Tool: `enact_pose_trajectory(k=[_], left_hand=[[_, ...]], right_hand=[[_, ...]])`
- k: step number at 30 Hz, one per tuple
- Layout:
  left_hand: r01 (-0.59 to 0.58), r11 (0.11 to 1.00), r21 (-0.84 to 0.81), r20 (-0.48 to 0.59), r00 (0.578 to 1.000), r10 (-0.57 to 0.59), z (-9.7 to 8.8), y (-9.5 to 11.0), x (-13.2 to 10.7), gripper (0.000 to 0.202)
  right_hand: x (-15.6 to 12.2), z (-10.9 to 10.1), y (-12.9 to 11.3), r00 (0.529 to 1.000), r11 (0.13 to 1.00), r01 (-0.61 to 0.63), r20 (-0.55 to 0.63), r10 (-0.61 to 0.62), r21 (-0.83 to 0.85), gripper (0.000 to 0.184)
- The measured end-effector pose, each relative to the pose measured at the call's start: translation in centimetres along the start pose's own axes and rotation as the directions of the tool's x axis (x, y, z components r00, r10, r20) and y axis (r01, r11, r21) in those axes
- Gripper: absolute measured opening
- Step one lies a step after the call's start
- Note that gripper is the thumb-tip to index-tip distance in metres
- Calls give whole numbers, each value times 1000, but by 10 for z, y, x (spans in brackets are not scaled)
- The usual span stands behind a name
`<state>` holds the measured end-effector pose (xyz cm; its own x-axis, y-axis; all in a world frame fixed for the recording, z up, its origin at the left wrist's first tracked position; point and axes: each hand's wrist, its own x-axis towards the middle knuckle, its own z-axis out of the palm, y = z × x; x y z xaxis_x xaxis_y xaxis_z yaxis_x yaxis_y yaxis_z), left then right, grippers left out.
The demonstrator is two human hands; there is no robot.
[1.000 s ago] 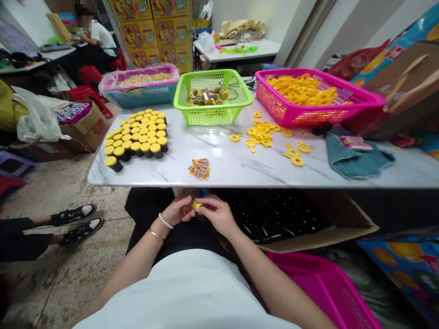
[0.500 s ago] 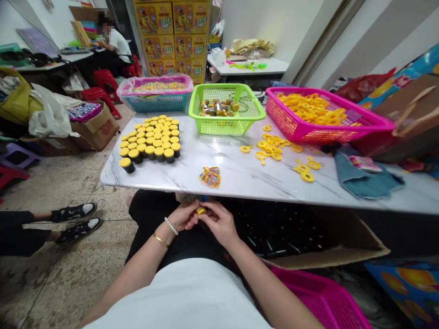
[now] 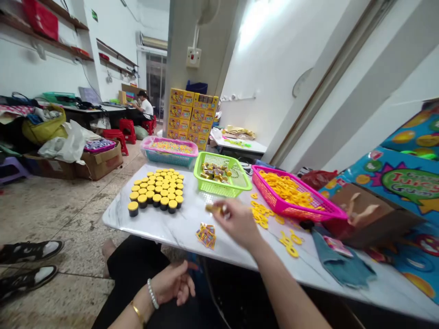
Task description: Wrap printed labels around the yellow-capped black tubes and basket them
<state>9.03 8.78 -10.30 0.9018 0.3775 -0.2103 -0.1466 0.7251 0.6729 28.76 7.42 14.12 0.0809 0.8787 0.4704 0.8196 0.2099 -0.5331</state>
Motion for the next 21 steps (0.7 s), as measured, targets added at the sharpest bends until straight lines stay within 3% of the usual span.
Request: enact_pose_trajectory(k=[2, 4, 6, 8, 12, 17, 21], left_hand=[[-21, 1000, 4, -28, 999, 21, 2, 5, -3, 69], [-39, 999, -1, -39, 998, 39, 3, 9, -7, 68], [-56, 998, -13, -37, 998, 55, 4, 12, -11, 67], [-55, 998, -21, -28, 998, 55, 5, 14, -14, 65], [-57, 998, -2, -12, 998, 57, 9, 15, -19, 59], [-103, 995, 6, -58, 993, 103, 12, 18, -18, 63], [-114, 993, 30, -110, 987, 116, 20, 26, -19, 67]], right_hand=[[44, -13, 12, 982, 996, -58, -174, 70, 73, 42], [60, -11, 25, 975, 995, -81, -203, 91, 60, 57], [48, 4, 34, 985, 997, -73, -157, 76, 23, 46], [19, 26, 40, 995, 998, -66, -77, 64, -24, 32], [-34, 61, 54, 993, 993, -114, 30, 115, -39, 29], [-40, 65, 60, 998, 998, -54, 10, 54, 35, 23], [-34, 62, 58, 988, 996, 42, 147, -54, 80, 14]])
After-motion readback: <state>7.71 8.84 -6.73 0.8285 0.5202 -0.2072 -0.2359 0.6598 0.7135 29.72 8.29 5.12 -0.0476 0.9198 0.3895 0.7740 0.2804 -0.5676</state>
